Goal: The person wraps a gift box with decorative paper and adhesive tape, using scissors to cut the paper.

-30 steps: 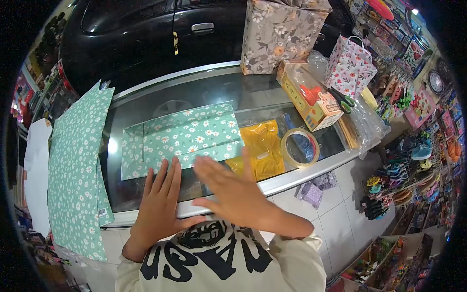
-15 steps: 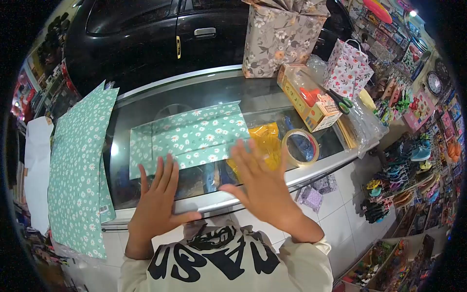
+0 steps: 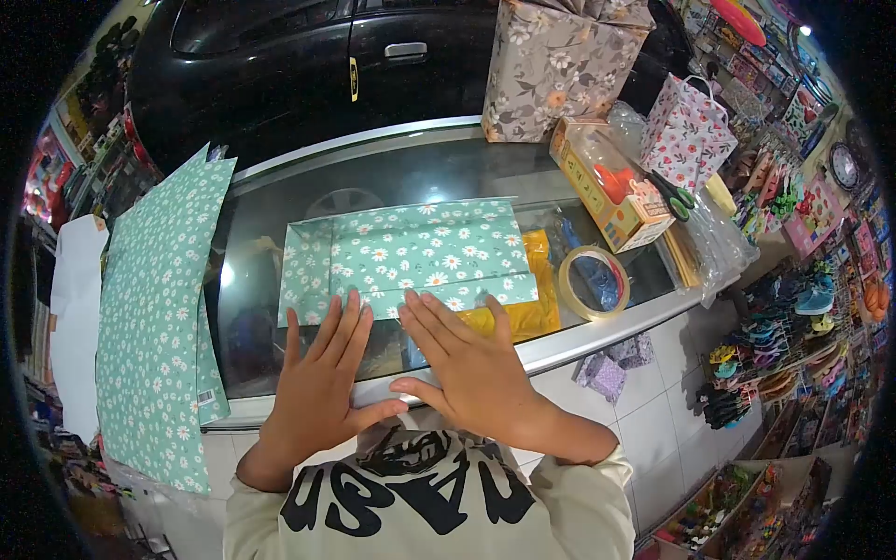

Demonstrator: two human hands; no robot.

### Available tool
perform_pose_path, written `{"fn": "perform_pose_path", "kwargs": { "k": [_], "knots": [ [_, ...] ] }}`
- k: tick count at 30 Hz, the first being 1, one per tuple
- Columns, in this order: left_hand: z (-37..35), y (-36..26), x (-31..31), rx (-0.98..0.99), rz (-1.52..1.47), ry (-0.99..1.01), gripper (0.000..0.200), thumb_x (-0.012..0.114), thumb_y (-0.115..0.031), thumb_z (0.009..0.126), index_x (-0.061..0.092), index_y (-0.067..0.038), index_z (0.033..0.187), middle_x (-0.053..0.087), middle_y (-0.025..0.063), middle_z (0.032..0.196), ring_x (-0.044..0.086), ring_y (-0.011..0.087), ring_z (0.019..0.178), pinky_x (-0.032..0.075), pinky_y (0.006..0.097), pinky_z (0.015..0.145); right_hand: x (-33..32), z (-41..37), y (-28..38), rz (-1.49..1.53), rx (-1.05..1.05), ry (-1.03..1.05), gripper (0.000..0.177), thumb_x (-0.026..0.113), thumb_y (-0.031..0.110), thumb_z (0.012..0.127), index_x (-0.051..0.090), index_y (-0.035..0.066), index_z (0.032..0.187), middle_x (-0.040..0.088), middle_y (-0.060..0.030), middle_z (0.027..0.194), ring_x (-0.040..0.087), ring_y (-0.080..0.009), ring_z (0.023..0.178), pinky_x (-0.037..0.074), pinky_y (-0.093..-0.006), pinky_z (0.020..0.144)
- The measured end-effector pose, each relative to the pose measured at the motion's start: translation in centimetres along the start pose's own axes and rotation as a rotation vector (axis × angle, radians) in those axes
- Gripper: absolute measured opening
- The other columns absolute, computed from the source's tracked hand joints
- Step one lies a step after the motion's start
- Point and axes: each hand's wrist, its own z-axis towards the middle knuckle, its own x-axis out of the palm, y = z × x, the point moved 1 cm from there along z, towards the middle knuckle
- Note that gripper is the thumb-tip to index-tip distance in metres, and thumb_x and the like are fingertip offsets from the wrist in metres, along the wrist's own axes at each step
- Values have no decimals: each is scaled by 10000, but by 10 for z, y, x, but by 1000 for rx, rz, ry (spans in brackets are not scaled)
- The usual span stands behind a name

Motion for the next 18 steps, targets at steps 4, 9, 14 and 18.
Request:
{"fn": "perform_pose_path", "kwargs": {
  "k": [4, 9, 14, 18],
  "knots": [
    [-10, 9, -8, -107, 6, 41, 992, 496, -699, 838, 353, 118, 1381, 354, 278, 1462, 342, 379, 1382, 22, 696, 1083, 1, 0, -1, 7, 13, 5, 720, 443, 568, 933, 387, 59, 1439, 384, -71, 1504, 346, -177, 1394, 185, -611, 1082],
    [-24, 21, -15, -166, 73, 74, 987, 467, -696, 857, 328, 116, 1400, 343, 263, 1477, 335, 334, 1396, -48, 651, 1102, -1, 1, -2, 15, 12, 27, 706, 459, 557, 931, 391, 71, 1438, 380, -64, 1507, 344, -173, 1394, 172, -621, 1082],
    [-28, 22, -19, -230, 52, 53, 960, 474, -678, 865, 308, 80, 1431, 371, 232, 1469, 341, 299, 1392, 18, 591, 1110, -3, 2, -6, 66, -5, 31, 674, 494, 528, 926, 409, 87, 1428, 386, -57, 1504, 359, -173, 1384, 174, -609, 1082],
    [-22, 30, -22, -295, -91, -30, 875, 578, -564, 868, 307, 28, 1452, 459, 197, 1378, 460, 283, 1253, 186, 519, 1064, -10, 9, -19, 216, -32, 86, 618, 581, 431, 900, 434, 127, 1418, 393, -53, 1504, 402, -197, 1357, 174, -535, 1098]
  ]
}}
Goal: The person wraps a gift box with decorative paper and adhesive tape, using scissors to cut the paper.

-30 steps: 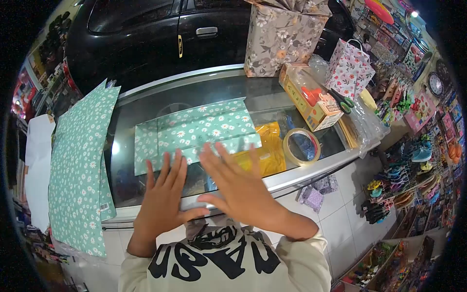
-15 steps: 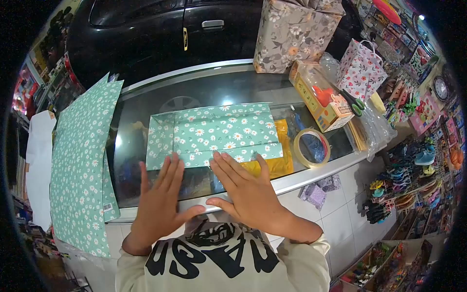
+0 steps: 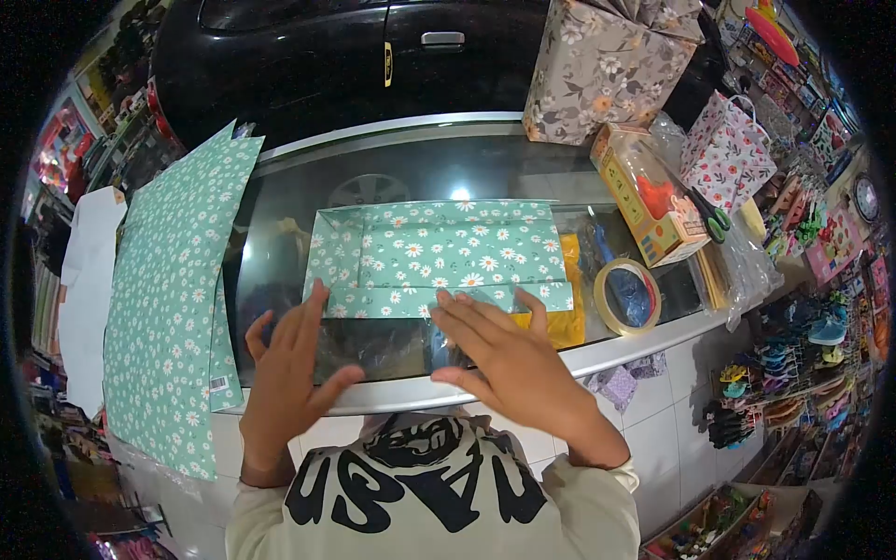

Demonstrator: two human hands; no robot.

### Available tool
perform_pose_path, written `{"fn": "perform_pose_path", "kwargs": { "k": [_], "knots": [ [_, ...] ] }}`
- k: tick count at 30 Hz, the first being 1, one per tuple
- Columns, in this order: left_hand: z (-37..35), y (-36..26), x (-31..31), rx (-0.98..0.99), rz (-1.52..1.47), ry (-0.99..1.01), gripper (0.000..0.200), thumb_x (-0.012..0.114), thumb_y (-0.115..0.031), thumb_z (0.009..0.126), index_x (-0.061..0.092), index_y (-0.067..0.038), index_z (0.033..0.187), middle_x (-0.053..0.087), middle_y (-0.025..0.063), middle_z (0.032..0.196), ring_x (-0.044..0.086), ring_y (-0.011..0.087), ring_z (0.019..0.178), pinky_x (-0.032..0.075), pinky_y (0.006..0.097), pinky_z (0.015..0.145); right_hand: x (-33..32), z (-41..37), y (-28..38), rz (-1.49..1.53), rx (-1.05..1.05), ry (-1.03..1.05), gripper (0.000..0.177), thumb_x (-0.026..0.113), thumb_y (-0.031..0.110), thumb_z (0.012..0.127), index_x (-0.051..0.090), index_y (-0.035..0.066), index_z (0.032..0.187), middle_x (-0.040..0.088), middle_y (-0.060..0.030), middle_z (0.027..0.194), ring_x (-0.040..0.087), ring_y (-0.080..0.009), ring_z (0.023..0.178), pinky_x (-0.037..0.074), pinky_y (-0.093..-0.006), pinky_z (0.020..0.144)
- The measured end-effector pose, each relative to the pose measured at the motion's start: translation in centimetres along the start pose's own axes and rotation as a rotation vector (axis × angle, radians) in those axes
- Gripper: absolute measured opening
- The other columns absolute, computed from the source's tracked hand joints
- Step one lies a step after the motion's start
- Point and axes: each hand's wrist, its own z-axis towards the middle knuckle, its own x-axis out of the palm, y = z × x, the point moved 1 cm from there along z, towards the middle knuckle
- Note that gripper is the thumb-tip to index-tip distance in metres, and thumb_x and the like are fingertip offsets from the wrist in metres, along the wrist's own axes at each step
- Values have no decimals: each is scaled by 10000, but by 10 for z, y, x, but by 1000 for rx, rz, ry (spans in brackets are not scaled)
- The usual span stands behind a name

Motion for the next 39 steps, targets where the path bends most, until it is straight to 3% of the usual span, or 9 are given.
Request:
{"fn": "perform_pose_path", "kwargs": {
  "k": [4, 7, 11, 14, 18, 22, 27, 34, 39],
  "knots": [
    [13, 11, 8, 7, -42, -276, 764, 675, -387, 860, 354, -8, 1439, 550, 134, 1223, 530, 259, 1068, 324, 426, 970, -5, 12, -8, 16, -16, -171, 527, 593, 324, 912, 475, 119, 1383, 458, -82, 1440, 444, -242, 1290, 220, -459, 1095],
    [11, 8, -1, 2, -154, -216, 653, 699, -282, 850, 440, -21, 1390, 611, 90, 1133, 563, 245, 1017, 361, 390, 942, 1, 18, -14, -49, -20, -196, 465, 577, 198, 908, 493, 124, 1359, 497, -87, 1361, 442, -246, 1275, 249, -477, 1076],
    [4, -4, -17, 393, -466, 60, 519, 763, -58, 724, 605, -61, 1219, 667, 82, 1147, 620, 241, 993, 372, 437, 988, -3, 21, -24, -213, 39, -197, 518, 571, 34, 824, 520, 139, 1328, 482, -113, 1345, 432, -273, 1279, 267, -487, 1057],
    [4, -11, -16, 492, -441, -77, 460, 696, -108, 818, 588, -107, 1265, 646, 51, 1185, 584, 238, 1056, 370, 413, 997, -8, 17, -7, -202, -34, -433, 569, 564, -7, 765, 535, 155, 1309, 460, -135, 1369, 447, -308, 1254, 263, -481, 1057],
    [10, 1, -10, 85, -82, -336, 392, 647, -183, 878, 588, -91, 1254, 589, 120, 1271, 523, 296, 1195, 327, 471, 1074, -8, 3, 20, 126, -283, -203, 337, 674, 216, 849, 639, 142, 1176, 456, -145, 1377, 442, -325, 1259, 362, -450, 1028],
    [1, 4, -10, 153, -149, -135, 416, 691, -265, 849, 608, -82, 1213, 594, 109, 1249, 568, 281, 1120, 333, 483, 1068, 8, 3, 12, 165, -224, -186, 347, 686, 342, 856, 650, 114, 1114, 446, -161, 1396, 485, -369, 1237, 449, -454, 969],
    [4, -6, -1, 231, -109, -116, 392, 719, -278, 819, 620, -82, 1144, 605, 79, 1170, 588, 245, 1020, 350, 450, 1058, 0, -2, -6, 219, 36, -283, 256, 645, 186, 897, 505, -19, 960, 500, -203, 1312, 602, -368, 1012, 528, -394, 780],
    [14, -10, 9, 126, -194, -299, 234, 668, -149, 803, 560, -62, 992, 579, 124, 1196, 561, 338, 1045, 392, 456, 995, 2, -10, -20, 115, 33, -533, 229, 715, 142, 830, 565, -6, 921, 570, -180, 1216, 576, -352, 1028, 467, -426, 867],
    [13, -3, 12, 102, -178, -287, 362, 613, -80, 799, 568, -39, 1156, 570, 168, 1241, 546, 362, 1090, 397, 465, 974, 2, -12, -27, 85, 106, -487, 224, 725, 154, 817, 582, 8, 906, 589, -148, 1140, 564, -319, 1025, 418, -421, 878]
  ]
}}
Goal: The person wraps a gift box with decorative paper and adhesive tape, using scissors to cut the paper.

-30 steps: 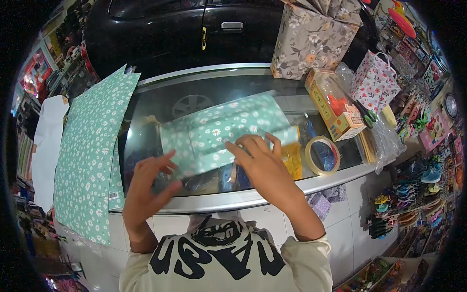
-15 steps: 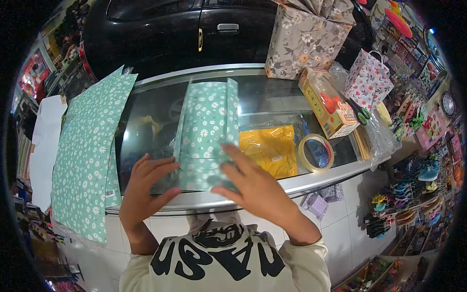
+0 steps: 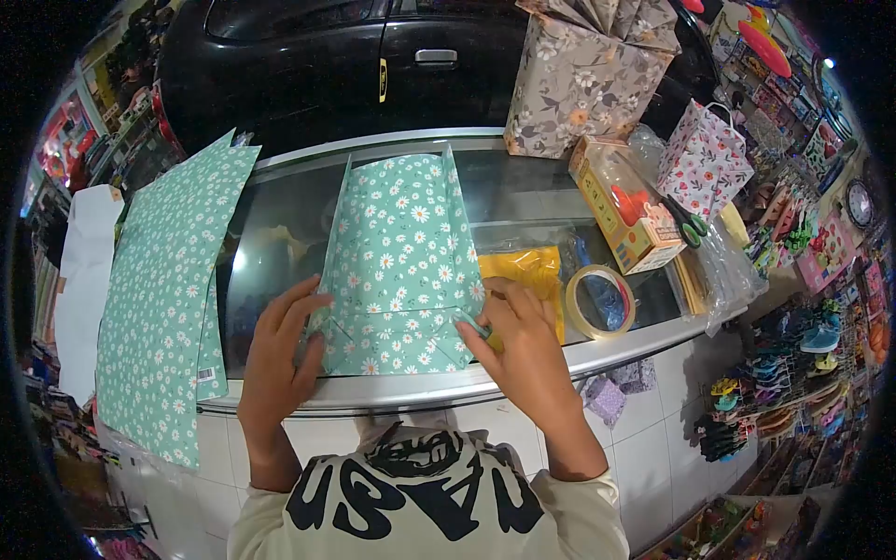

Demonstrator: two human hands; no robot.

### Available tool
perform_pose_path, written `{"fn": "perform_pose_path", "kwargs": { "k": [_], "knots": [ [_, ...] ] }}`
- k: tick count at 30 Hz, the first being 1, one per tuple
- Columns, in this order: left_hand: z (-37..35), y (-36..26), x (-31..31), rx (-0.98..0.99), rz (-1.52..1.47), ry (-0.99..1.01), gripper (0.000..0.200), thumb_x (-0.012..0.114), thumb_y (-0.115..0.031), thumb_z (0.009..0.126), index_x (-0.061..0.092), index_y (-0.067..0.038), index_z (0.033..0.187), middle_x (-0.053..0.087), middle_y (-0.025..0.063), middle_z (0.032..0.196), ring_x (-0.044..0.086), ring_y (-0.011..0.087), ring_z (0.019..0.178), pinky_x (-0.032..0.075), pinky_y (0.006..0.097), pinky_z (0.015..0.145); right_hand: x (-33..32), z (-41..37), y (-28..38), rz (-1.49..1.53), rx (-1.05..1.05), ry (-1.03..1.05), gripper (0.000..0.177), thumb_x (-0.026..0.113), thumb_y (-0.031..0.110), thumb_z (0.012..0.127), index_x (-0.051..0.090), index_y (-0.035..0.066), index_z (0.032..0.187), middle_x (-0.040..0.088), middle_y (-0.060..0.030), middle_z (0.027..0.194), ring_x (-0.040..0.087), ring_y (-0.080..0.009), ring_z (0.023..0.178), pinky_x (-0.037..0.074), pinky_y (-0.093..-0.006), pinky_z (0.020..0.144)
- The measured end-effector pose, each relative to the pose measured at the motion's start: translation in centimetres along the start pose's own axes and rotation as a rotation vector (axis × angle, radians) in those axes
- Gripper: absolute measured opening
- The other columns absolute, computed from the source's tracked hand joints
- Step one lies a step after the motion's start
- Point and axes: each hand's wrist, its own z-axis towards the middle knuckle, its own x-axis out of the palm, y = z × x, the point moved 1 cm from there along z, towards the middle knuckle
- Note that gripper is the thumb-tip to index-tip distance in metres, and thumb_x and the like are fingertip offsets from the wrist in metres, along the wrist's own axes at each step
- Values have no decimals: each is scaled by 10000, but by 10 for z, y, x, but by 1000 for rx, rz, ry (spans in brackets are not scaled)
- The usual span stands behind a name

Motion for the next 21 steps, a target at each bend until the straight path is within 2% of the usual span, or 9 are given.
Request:
{"fn": "perform_pose_path", "kwargs": {
  "k": [4, 6, 7, 10, 13, 15, 18, 21],
  "knots": [
    [-3, 6, 4, -50, 20, -1, 484, 621, -76, 808, 553, -31, 1286, 613, 184, 1166, 557, 368, 1078, 409, 469, 970, 0, 6, 3, -35, 28, 37, 233, 703, 136, 830, 567, 16, 977, 580, -130, 1094, 550, -306, 1022, 407, -410, 868],
    [-2, 5, 6, -98, -96, 6, 482, 630, -55, 822, 559, -36, 1298, 624, 193, 1149, 592, 359, 1018, 446, 433, 923, 1, 9, 1, -56, 38, 70, 273, 694, 119, 833, 558, 19, 1047, 573, -131, 1088, 542, -307, 1022, 413, -400, 868],
    [-2, 5, 7, -121, -154, 10, 481, 635, -45, 829, 563, -39, 1304, 630, 198, 1141, 609, 354, 988, 465, 415, 900, 3, 12, 0, 38, 24, 67, 314, 690, 110, 834, 545, 16, 1096, 569, -134, 1079, 540, -310, 1013, 416, -390, 867],
    [-5, 8, 9, -154, -287, -116, 469, 626, 3, 861, 559, -48, 1322, 632, 166, 1203, 659, 245, 909, 500, 310, 791, 6, 15, 4, 264, 9, 44, 435, 682, 88, 838, 506, 7, 1227, 560, -144, 1053, 537, -310, 981, 425, -363, 863],
    [-6, -3, 4, -404, -672, -186, 486, 533, 76, 904, 476, -11, 1378, 542, 140, 1364, 529, 165, 1212, 433, 297, 972, 2, 13, 15, 376, 93, 41, 497, 686, 80, 839, 493, 11, 1291, 548, -153, 1036, 534, -290, 948, 435, -348, 856],
    [-10, -1, 5, -306, -598, -267, 479, 498, 92, 917, 460, -6, 1385, 508, 132, 1397, 504, 156, 1236, 428, 286, 977, -3, 8, 23, 452, 226, 110, 494, 696, 81, 834, 516, 25, 1291, 534, -152, 1035, 529, -269, 938, 437, -343, 851],
    [-13, -4, 2, -216, -532, -308, 469, 470, 88, 934, 439, -4, 1394, 468, 127, 1432, 470, 143, 1264, 417, 275, 990, -11, 0, 21, 268, 77, -11, 447, 725, 89, 813, 581, 50, 1234, 523, -143, 1041, 518, -259, 938, 440, -339, 838],
    [-16, -7, -1, -180, -582, -340, 443, 456, 61, 953, 439, -4, 1391, 467, 116, 1432, 461, 143, 1268, 398, 278, 1011, -30, -9, 34, 253, -69, -248, 426, 745, 85, 789, 617, 62, 1194, 513, -139, 1045, 517, -272, 962, 435, -333, 841]
  ]
}}
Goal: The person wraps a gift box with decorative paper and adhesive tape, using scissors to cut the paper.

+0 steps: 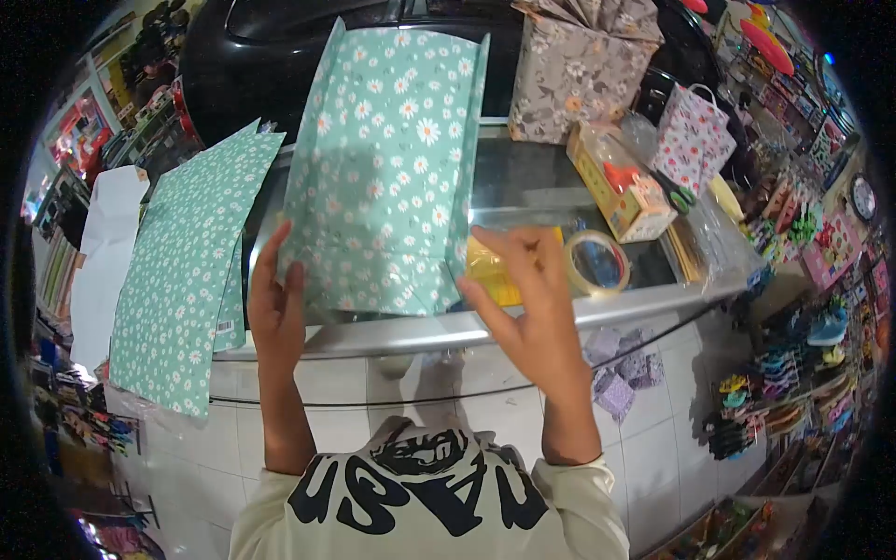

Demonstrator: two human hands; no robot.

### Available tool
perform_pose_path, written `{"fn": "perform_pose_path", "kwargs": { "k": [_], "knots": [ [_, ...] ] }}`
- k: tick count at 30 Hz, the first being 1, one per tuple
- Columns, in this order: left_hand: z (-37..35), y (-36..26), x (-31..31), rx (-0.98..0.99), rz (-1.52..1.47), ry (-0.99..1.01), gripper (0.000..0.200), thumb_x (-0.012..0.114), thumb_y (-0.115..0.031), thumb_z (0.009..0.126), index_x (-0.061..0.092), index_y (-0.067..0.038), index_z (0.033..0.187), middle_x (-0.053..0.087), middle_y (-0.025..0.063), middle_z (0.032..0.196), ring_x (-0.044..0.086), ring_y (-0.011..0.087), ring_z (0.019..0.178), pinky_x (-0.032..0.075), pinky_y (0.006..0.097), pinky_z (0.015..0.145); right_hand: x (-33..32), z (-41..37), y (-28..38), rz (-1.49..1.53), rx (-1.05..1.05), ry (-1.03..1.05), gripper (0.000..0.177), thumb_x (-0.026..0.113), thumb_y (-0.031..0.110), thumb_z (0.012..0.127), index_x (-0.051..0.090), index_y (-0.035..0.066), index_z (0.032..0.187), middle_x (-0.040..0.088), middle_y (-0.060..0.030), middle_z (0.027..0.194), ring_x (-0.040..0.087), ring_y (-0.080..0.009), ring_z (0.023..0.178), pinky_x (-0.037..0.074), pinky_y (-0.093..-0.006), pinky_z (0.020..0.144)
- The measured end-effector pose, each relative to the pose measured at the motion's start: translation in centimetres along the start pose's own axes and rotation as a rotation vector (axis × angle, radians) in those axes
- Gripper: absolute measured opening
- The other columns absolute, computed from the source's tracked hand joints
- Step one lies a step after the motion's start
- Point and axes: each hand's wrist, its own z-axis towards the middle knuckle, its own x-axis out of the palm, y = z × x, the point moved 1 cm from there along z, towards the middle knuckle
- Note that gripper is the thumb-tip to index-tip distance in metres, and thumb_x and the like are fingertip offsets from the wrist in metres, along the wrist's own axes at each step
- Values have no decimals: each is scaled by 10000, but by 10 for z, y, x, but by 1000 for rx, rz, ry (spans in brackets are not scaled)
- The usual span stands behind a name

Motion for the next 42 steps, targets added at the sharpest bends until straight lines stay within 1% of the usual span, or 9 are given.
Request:
{"fn": "perform_pose_path", "kwargs": {
  "k": [5, 8, 17, 24, 30, 36, 37, 40, 42],
  "knots": [
    [2, -25, -11, 136, 4, -4, 399, 429, 11, 982, 458, -13, 1379, 494, 93, 1407, 458, 147, 1264, 363, 289, 1033, -42, -9, 50, -198, -116, -165, 395, 741, 70, 758, 644, 58, 1140, 534, -154, 1214, 528, -291, 1120, 437, -381, 929],
    [-1, -34, -23, 311, 23, -57, 377, 435, 5, 987, 478, -21, 1360, 546, 76, 1360, 540, 68, 1008, 413, 203, 828, -54, -15, 79, -182, -167, -213, 380, 733, 73, 764, 646, 57, 1133, 547, -152, 1204, 529, -292, 1126, 438, -376, 943],
    [-47, -48, -82, 262, -99, -107, 325, 548, -25, 942, 568, 14, 1264, 602, 117, 1248, 562, 166, 1131, 406, 304, 1006, -47, -49, 118, -280, -201, -298, 388, 735, 112, 787, 609, 30, 1145, 584, -151, 1168, 552, -298, 1112, 437, -377, 942],
    [-92, 1, -77, 152, -322, 151, 167, 674, 28, 844, 631, -8, 1001, 679, 82, 994, 636, 154, 949, 491, 277, 856, -49, -108, 86, -214, 266, -269, 451, 763, 120, 766, 589, 4, 1166, 615, -156, 1132, 591, -289, 1060, 457, -378, 917],
    [-117, 19, -40, -111, -295, 78, 236, 740, 2, 793, 630, -36, 999, 669, 72, 978, 615, 146, 887, 481, 263, 814, -54, -161, 24, 371, 576, -30, 200, 733, 70, 829, 641, 8, 995, 638, -10, 897, 569, -58, 756, 464, -217, 683],
    [-131, -11, 14, 456, 438, -35, 519, 805, -94, 710, 572, -65, 1173, 616, 114, 1188, 579, 272, 1082, 398, 414, 998, -53, -188, -7, 537, 680, -71, 125, 678, 153, 909, 623, 56, 852, 553, 82, 705, 476, -1, 653, 368, -184, 576],
    [-132, -21, 30, 506, 433, 64, 597, 836, -140, 656, 570, -69, 1186, 603, 119, 1214, 545, 306, 1157, 334, 484, 1049, -55, -193, -13, 534, 668, -67, 131, 678, 159, 910, 623, 54, 854, 551, 83, 706, 469, 1, 648, 363, -183, 571],
    [-137, -67, 84, 484, 256, 407, 484, 814, -187, 717, 602, -83, 1139, 613, 94, 1198, 578, 288, 1127, 404, 444, 1008, -62, -208, -34, 523, 630, -20, 137, 677, 168, 910, 628, 47, 869, 538, 90, 703, 441, 10, 629, 337, -185, 541],
    [-149, -61, 120, 306, 146, 587, 337, 766, -226, 787, 630, -62, 1047, 646, 118, 1060, 621, 282, 952, 467, 393, 869, -72, -212, -35, 531, 661, 58, 127, 672, 163, 913, 632, 46, 882, 534, 91, 702, 432, 12, 627, 330, -184, 540]
  ]
}}
